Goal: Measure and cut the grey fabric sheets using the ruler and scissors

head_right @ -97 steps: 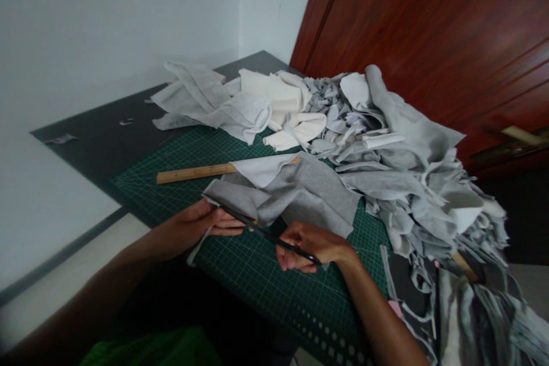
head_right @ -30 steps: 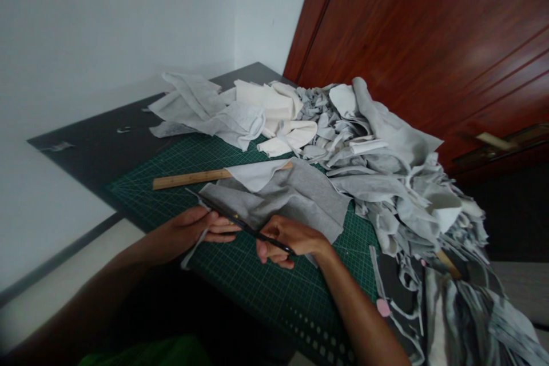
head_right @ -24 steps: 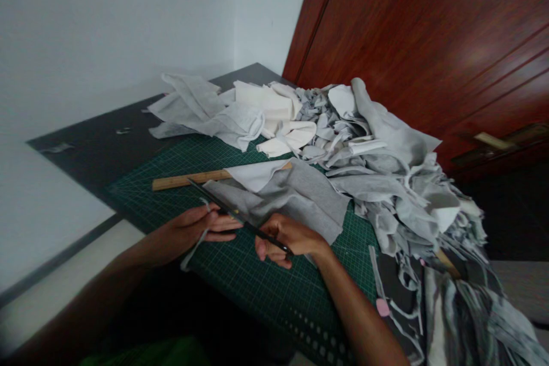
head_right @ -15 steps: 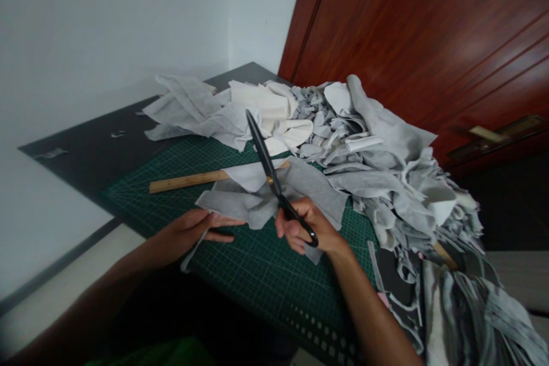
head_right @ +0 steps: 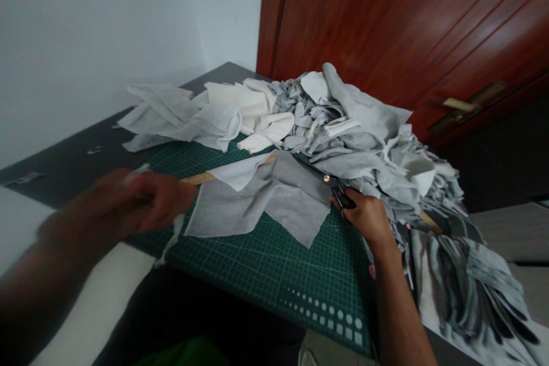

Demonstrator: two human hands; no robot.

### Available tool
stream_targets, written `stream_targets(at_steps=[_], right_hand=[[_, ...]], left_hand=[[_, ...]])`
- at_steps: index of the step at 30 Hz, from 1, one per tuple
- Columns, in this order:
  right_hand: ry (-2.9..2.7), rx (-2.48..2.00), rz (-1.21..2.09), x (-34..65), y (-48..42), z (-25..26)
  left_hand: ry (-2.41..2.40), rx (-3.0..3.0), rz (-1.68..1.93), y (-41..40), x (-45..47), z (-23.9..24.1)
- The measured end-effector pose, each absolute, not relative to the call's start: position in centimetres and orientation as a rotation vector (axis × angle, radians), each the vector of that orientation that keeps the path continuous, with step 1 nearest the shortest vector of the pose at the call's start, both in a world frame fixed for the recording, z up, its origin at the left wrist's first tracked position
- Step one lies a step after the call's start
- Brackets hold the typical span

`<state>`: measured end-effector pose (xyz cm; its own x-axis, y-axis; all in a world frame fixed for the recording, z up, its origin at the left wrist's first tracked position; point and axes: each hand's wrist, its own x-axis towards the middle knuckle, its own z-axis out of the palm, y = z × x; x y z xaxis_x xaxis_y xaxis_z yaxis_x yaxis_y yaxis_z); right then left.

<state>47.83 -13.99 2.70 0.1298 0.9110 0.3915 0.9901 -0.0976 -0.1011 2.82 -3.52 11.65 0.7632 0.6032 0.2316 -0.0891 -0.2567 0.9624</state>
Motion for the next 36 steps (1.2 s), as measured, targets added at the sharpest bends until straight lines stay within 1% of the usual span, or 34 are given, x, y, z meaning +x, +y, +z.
stream_targets(at_steps=[2,8,13,17,21,26,31,36], right_hand=[[-1.910,-2.167,-0.387,48.7,-14.0,2.3],[-1.989,-2.413,-0.392,48.9,-13.6,2.0],[-2.059,-2.533,-0.247,48.2,-13.1,2.3],[-2.056,-2.562,-0.095,47.9,-12.6,2.7],[-2.049,-2.457,0.179,48.4,-12.4,2.7],[-2.000,-2.166,0.445,50.2,-13.5,2.9],[-1.960,-2.019,0.426,50.9,-14.6,2.9],[-1.920,-1.957,0.299,51.0,-14.5,2.1]], left_hand=[[0.258,1.612,0.685,-1.9,5.9,11.7],[0.097,1.459,0.733,0.7,11.4,13.5],[0.060,1.274,0.813,1.7,13.2,16.5],[-0.011,1.233,0.837,1.9,15.0,17.8],[0.004,1.269,0.794,1.4,16.9,18.6],[0.063,1.470,0.716,1.0,18.6,18.7],[-0.040,1.775,0.600,2.0,19.7,17.2],[0.022,1.984,0.642,2.3,20.1,16.2]])
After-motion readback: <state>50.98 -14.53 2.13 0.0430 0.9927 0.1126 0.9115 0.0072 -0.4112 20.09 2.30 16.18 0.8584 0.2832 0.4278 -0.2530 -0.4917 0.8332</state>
